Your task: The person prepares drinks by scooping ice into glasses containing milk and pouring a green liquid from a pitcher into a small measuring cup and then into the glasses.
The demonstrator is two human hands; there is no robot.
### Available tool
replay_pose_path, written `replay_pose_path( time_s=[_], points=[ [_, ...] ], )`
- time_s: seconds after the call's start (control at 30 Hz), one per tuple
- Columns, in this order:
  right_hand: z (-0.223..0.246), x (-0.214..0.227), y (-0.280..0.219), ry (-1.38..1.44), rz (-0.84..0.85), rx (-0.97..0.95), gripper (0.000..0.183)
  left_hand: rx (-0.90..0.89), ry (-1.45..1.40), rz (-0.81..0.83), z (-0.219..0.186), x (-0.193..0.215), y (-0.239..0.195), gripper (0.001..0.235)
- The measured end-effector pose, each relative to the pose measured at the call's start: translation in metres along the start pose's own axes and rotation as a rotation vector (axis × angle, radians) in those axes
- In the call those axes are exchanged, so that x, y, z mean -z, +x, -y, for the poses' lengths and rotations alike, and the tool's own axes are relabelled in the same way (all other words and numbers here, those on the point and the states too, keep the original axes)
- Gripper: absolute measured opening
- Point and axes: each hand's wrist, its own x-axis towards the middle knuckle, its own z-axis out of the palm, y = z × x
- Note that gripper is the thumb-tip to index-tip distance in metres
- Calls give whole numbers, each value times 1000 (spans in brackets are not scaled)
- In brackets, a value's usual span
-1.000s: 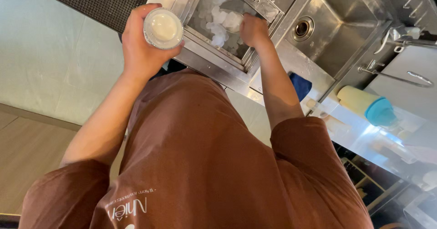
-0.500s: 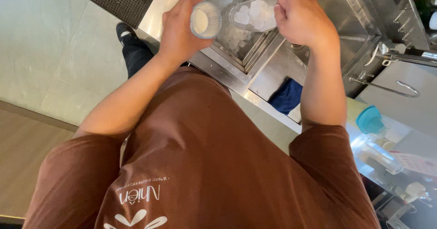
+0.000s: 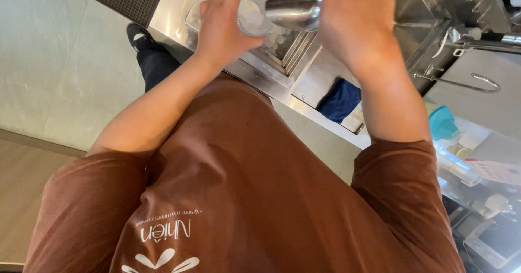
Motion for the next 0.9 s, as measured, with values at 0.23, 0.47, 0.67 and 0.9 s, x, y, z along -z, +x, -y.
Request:
replay_pose_path(
  time_s=[0.23, 0.47, 0.67, 0.9],
  points=[
    [-18, -111, 35, 31, 307, -50, 18, 54, 1, -34, 17, 32, -16, 74],
    [55, -353, 118, 214, 430, -60, 21, 123, -15, -127, 4, 78, -49, 73],
    [60, -408, 138, 647, 386, -9, 16, 193, 60, -199, -3, 98, -69, 72],
    [43, -373, 123, 1134, 402, -55, 15, 230, 102, -208, 11, 101, -73, 70]
  ],
)
